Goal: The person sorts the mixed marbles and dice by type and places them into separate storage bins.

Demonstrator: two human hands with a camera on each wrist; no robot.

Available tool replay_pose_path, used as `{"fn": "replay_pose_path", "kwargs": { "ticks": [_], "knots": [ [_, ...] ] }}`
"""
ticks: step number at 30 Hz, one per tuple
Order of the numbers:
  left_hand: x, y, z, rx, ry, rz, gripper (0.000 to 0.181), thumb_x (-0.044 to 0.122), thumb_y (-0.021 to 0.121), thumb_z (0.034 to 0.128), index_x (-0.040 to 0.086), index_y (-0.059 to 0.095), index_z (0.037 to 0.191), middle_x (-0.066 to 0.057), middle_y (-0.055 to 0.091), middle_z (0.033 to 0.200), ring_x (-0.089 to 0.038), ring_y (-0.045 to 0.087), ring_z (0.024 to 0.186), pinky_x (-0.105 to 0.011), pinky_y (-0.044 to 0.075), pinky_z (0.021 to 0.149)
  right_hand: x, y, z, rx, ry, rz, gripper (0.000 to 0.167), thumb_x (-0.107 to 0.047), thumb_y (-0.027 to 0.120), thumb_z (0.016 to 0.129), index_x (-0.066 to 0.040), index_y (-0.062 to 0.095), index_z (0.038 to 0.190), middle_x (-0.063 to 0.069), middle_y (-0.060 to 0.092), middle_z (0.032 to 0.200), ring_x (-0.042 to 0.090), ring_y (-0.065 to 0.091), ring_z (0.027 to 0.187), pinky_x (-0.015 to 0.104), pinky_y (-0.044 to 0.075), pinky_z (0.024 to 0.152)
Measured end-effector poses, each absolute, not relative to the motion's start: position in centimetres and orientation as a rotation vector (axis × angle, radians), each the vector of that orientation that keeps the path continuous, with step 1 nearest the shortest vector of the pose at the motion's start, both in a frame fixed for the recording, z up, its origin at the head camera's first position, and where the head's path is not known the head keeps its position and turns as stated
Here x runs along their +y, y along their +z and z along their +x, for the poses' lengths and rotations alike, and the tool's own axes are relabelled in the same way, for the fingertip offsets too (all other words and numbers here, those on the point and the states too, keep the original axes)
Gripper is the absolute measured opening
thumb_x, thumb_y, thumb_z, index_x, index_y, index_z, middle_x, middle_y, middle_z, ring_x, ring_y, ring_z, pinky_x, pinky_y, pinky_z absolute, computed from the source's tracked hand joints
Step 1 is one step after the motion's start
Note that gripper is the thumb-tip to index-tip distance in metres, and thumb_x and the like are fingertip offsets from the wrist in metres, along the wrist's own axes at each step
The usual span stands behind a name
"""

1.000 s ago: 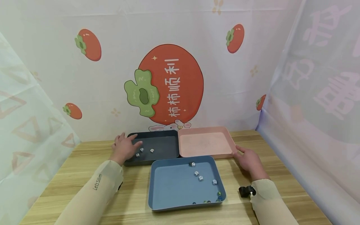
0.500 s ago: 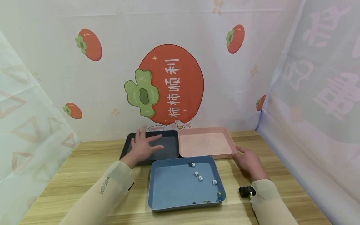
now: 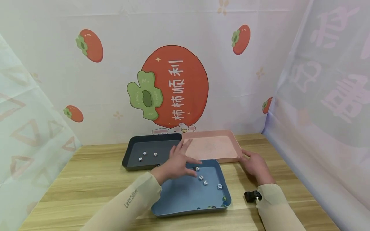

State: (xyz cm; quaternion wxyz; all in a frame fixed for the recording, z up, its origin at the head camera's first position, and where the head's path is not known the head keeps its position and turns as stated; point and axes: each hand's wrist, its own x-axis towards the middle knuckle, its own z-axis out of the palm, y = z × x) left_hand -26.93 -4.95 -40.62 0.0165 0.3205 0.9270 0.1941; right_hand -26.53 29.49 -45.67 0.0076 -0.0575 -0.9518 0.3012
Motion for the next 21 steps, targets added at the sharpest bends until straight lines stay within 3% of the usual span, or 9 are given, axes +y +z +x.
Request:
{"fn": "replay_pose_path", "kwargs": {
  "ticks": [5,10,21],
  "knots": [
    [-3.6,-42.2,-26.9,2.873,0.37,1.112,0.029,0.049,0.083,0.0776,0.043,0.078,0.106,0.0,0.002,0.167,-0.037,-0.005,0.149,-0.068,0.002,0.109,29.3,-45.4,-26.4,-2.978,0.951,-0.188,0.057,-0.036,0.052,0.104,-0.004,0.042,0.15,0.036,0.044,0.14,0.056,0.039,0.127,0.064,0.033,0.101],
    [-2.9,-43.1,-27.1,2.88,0.264,1.119,0.03,0.052,0.08,0.0777,0.044,0.077,0.107,-0.002,0.005,0.167,-0.04,-0.001,0.149,-0.069,0.006,0.109,29.2,-45.1,-26.3,-2.982,0.941,-0.188,0.057,-0.036,0.053,0.104,-0.003,0.042,0.15,0.035,0.044,0.14,0.055,0.039,0.128,0.064,0.033,0.102],
    [-2.3,-44.3,-27.2,2.882,0.298,1.034,0.022,0.043,0.082,0.0813,0.043,0.078,0.103,-0.005,0.013,0.165,-0.043,0.004,0.148,-0.071,0.007,0.108,29.3,-45.2,-26.3,-2.971,0.923,-0.157,0.054,-0.032,0.053,0.103,-0.003,0.045,0.148,0.035,0.047,0.138,0.055,0.042,0.126,0.063,0.034,0.101]
  ]
}}
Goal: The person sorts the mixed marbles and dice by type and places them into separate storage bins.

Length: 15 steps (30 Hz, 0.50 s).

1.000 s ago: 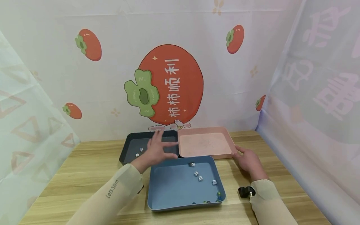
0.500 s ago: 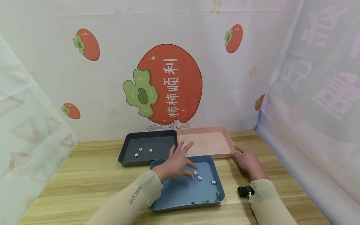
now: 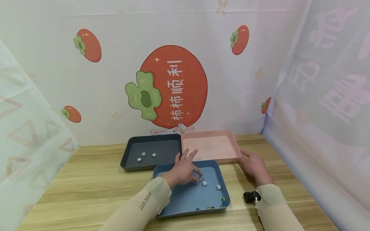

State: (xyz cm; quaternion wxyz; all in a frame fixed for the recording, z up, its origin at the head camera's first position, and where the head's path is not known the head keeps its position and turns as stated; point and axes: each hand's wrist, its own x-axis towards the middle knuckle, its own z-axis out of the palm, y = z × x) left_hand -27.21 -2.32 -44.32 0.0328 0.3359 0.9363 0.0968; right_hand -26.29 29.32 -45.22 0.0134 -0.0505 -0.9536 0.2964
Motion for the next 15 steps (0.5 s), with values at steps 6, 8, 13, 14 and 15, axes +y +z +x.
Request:
{"fn": "replay_pose_path", "kwargs": {
  "ticks": [6,8,13,14,15],
  "knots": [
    [-2.46,-44.74,-27.07,2.898,0.295,1.042,0.015,0.033,0.081,0.0843,0.04,0.079,0.098,-0.01,0.022,0.163,-0.044,0.009,0.147,-0.071,0.01,0.107,29.22,-45.27,-26.32,-2.975,0.915,-0.164,0.055,-0.033,0.053,0.103,-0.003,0.045,0.148,0.035,0.046,0.138,0.055,0.042,0.126,0.063,0.034,0.101],
    [-2.49,-44.87,-27.1,2.904,0.314,1.035,0.01,0.032,0.08,0.0849,0.039,0.079,0.092,-0.011,0.025,0.161,-0.044,0.01,0.147,-0.071,0.011,0.107,29.21,-45.27,-26.36,-2.974,0.912,-0.162,0.055,-0.033,0.053,0.103,-0.003,0.045,0.148,0.035,0.047,0.138,0.055,0.042,0.126,0.063,0.034,0.101],
    [-2.45,-45.2,-27.27,2.899,0.342,1.002,0.005,0.036,0.079,0.0858,0.037,0.074,0.085,-0.012,0.032,0.158,-0.042,0.012,0.147,-0.069,0.012,0.108,29.28,-45.32,-26.45,-2.972,0.906,-0.152,0.055,-0.034,0.053,0.103,-0.003,0.045,0.148,0.035,0.046,0.138,0.055,0.041,0.126,0.063,0.034,0.101],
    [-2.44,-45.24,-27.28,2.896,0.344,0.998,0.005,0.037,0.079,0.0855,0.036,0.075,0.088,-0.012,0.032,0.157,-0.042,0.012,0.147,-0.069,0.012,0.109,29.29,-45.34,-26.47,-2.97,0.912,-0.155,0.055,-0.034,0.053,0.103,-0.003,0.045,0.148,0.035,0.046,0.138,0.055,0.041,0.127,0.063,0.034,0.102],
    [-2.43,-45.29,-27.3,2.89,0.346,0.991,0.007,0.037,0.079,0.0854,0.036,0.076,0.091,-0.012,0.032,0.158,-0.041,0.012,0.147,-0.068,0.011,0.109,29.29,-45.36,-26.48,-2.97,0.912,-0.156,0.055,-0.033,0.053,0.103,-0.003,0.045,0.148,0.035,0.046,0.139,0.055,0.04,0.127,0.063,0.033,0.102]
  ]
}}
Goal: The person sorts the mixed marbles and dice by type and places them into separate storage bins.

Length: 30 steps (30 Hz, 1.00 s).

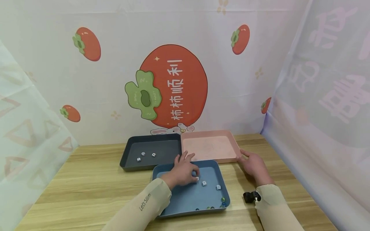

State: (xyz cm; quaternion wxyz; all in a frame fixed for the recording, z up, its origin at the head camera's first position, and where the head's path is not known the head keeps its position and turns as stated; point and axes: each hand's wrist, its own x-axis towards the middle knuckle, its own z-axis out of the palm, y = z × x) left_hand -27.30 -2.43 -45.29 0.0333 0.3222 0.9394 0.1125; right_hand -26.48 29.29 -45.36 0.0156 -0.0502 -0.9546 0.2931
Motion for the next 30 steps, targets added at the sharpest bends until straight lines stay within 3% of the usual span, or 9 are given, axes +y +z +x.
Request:
{"fn": "replay_pose_path", "kwargs": {
  "ticks": [4,13,20,30],
  "knots": [
    [-2.42,-45.34,-27.27,2.886,0.346,0.993,0.015,0.036,0.08,0.0844,0.038,0.078,0.099,-0.011,0.032,0.158,-0.041,0.011,0.147,-0.068,0.01,0.109,29.26,-45.39,-26.47,-2.969,0.913,-0.164,0.055,-0.034,0.053,0.103,-0.003,0.045,0.148,0.035,0.046,0.138,0.055,0.041,0.127,0.062,0.033,0.102],
    [-2.47,-45.49,-27.43,2.873,0.377,0.97,0.011,0.041,0.082,0.0819,0.037,0.079,0.092,-0.01,0.033,0.158,-0.039,0.01,0.148,-0.067,0.008,0.11,29.32,-45.45,-26.58,-2.974,0.916,-0.165,0.056,-0.035,0.053,0.103,-0.004,0.044,0.149,0.036,0.046,0.138,0.055,0.041,0.127,0.063,0.034,0.102],
    [-2.64,-45.68,-27.55,2.878,0.402,0.948,0.007,0.035,0.081,0.0822,0.04,0.077,0.085,-0.009,0.034,0.157,-0.039,0.01,0.148,-0.067,0.008,0.11,29.32,-45.36,-26.51,-2.967,0.905,-0.152,0.056,-0.035,0.054,0.103,-0.003,0.045,0.148,0.036,0.047,0.136,0.055,0.042,0.126,0.063,0.034,0.101],
    [-2.73,-45.78,-27.52,2.878,0.412,0.95,0.009,0.038,0.084,0.0804,0.039,0.077,0.087,-0.01,0.035,0.157,-0.04,0.01,0.147,-0.067,0.007,0.11,29.34,-45.45,-26.49,-2.967,0.933,-0.172,0.056,-0.035,0.053,0.103,-0.004,0.044,0.149,0.035,0.045,0.139,0.055,0.04,0.128,0.062,0.033,0.102]
  ]
}}
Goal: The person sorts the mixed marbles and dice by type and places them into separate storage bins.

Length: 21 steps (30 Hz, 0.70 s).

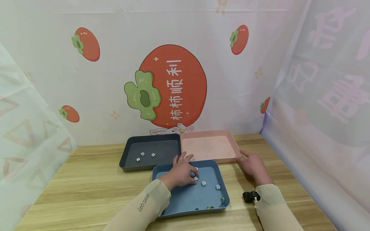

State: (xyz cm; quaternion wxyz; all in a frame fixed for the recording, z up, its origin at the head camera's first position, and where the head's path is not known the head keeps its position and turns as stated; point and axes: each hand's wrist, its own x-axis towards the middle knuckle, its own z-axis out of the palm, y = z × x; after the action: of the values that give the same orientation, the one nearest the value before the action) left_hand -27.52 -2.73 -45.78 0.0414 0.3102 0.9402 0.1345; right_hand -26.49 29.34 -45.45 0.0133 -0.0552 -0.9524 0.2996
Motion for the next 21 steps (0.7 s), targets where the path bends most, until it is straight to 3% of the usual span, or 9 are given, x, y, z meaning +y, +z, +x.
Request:
{"fn": "replay_pose_path", "kwargs": {
  "ticks": [21],
  "knots": [
    [-2.48,-45.09,-27.21,2.855,0.544,0.944,0.013,0.04,0.077,0.0875,0.033,0.08,0.098,-0.006,0.035,0.157,-0.035,0.011,0.148,-0.063,0.009,0.111,29.3,-45.26,-26.41,-2.974,0.91,-0.158,0.056,-0.035,0.053,0.103,-0.002,0.044,0.148,0.036,0.047,0.137,0.056,0.041,0.126,0.063,0.034,0.101]
  ]
}}
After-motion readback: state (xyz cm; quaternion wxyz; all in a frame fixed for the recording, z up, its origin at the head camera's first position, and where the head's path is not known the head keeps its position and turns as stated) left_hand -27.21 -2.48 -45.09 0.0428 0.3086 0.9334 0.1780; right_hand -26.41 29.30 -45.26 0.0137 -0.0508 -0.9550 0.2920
